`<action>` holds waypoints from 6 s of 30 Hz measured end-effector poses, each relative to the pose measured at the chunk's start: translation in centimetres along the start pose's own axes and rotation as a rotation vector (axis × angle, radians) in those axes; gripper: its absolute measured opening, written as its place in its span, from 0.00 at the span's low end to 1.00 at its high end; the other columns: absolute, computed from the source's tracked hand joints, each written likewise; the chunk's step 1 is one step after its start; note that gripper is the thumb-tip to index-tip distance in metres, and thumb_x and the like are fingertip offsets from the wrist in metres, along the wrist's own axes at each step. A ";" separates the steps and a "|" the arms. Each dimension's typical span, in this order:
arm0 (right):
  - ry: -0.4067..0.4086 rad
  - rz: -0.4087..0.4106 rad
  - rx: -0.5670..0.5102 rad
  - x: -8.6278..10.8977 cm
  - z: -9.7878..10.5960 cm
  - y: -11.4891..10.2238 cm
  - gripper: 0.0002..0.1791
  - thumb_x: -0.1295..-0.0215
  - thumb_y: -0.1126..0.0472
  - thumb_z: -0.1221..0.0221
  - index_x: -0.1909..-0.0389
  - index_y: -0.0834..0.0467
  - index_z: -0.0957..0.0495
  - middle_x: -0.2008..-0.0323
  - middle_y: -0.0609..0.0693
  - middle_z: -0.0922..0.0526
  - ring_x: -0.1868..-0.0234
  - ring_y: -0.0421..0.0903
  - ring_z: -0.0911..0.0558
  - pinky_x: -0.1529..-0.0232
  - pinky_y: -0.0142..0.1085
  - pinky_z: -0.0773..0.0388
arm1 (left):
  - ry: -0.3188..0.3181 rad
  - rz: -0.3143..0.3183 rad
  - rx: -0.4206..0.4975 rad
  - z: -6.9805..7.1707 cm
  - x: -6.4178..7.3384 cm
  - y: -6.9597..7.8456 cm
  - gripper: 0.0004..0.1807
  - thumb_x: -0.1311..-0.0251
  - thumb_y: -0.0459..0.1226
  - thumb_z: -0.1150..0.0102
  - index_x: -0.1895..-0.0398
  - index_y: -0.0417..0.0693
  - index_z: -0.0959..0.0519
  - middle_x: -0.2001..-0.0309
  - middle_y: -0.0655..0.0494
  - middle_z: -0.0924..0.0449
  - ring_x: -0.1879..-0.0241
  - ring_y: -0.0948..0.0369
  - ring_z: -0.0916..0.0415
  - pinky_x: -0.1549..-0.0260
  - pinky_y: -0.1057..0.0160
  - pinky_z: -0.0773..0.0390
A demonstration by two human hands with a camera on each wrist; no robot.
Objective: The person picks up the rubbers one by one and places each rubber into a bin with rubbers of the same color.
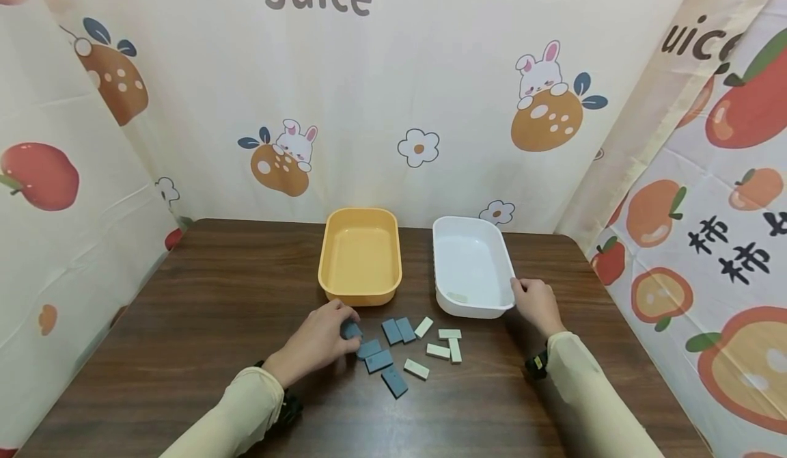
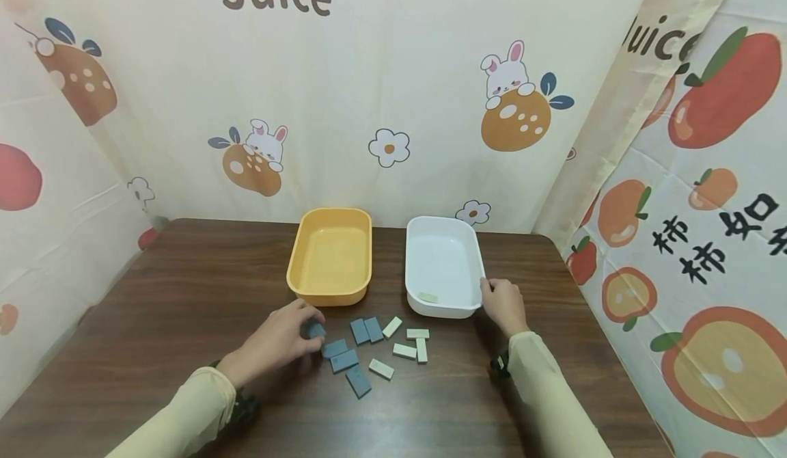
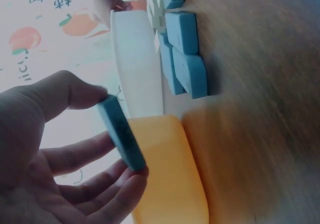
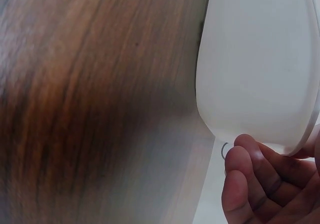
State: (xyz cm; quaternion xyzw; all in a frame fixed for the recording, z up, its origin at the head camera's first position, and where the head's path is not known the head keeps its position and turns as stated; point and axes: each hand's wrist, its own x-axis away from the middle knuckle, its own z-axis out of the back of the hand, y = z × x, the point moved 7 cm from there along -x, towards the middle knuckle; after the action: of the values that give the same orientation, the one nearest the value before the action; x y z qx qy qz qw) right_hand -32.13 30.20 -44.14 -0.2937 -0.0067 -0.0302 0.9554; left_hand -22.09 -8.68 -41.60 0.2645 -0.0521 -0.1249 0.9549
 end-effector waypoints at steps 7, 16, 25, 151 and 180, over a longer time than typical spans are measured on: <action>0.018 0.015 0.001 0.1 0.0 -0.1 0.26 0.25 0.53 0.57 0.50 0.72 0.21 0.62 0.65 0.15 0.70 0.50 0.25 0.71 0.37 0.30 | 0.125 0.000 0.006 1.6 -0.4 -0.1 0.16 0.48 0.43 0.32 0.57 0.47 0.17 0.60 0.55 0.23 0.61 0.59 0.25 0.58 0.55 0.22; 0.019 0.010 0.009 0.1 -0.1 0.0 0.26 0.25 0.54 0.57 0.48 0.73 0.21 0.61 0.65 0.15 0.69 0.50 0.24 0.69 0.38 0.28 | 0.200 -0.014 0.024 3.6 -1.5 -0.3 0.17 0.46 0.44 0.33 0.55 0.48 0.17 0.58 0.54 0.23 0.60 0.58 0.24 0.60 0.58 0.21; 0.013 -0.009 0.001 0.1 -0.3 0.3 0.26 0.25 0.54 0.57 0.48 0.72 0.22 0.60 0.65 0.15 0.69 0.50 0.24 0.70 0.37 0.29 | 0.237 0.006 0.075 4.6 -3.4 -1.4 0.18 0.44 0.43 0.33 0.54 0.44 0.17 0.58 0.49 0.23 0.62 0.57 0.23 0.62 0.57 0.20; 0.042 -0.016 -0.032 0.1 -0.2 0.4 0.25 0.24 0.52 0.57 0.61 0.68 0.19 0.83 0.51 0.29 0.77 0.47 0.31 0.75 0.36 0.35 | 0.302 0.212 -0.032 4.5 -5.1 -7.2 0.22 0.37 0.39 0.43 0.43 0.36 0.22 0.58 0.43 0.17 0.65 0.51 0.22 0.63 0.51 0.23; 0.212 0.133 -0.095 1.7 3.3 -3.6 0.15 0.30 0.57 0.45 0.58 0.66 0.18 0.65 0.60 0.17 0.68 0.49 0.23 0.72 0.33 0.26 | 0.313 0.199 -0.002 3.9 -5.0 -7.9 0.22 0.35 0.38 0.44 0.41 0.36 0.23 0.57 0.41 0.17 0.71 0.55 0.26 0.72 0.59 0.27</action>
State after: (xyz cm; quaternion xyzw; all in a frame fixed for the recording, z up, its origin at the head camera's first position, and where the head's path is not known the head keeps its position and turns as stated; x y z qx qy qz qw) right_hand -30.63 29.00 -39.39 -0.3334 0.1150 0.0019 0.9357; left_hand -29.27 -15.85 -42.51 0.2734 0.0714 0.0130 0.9592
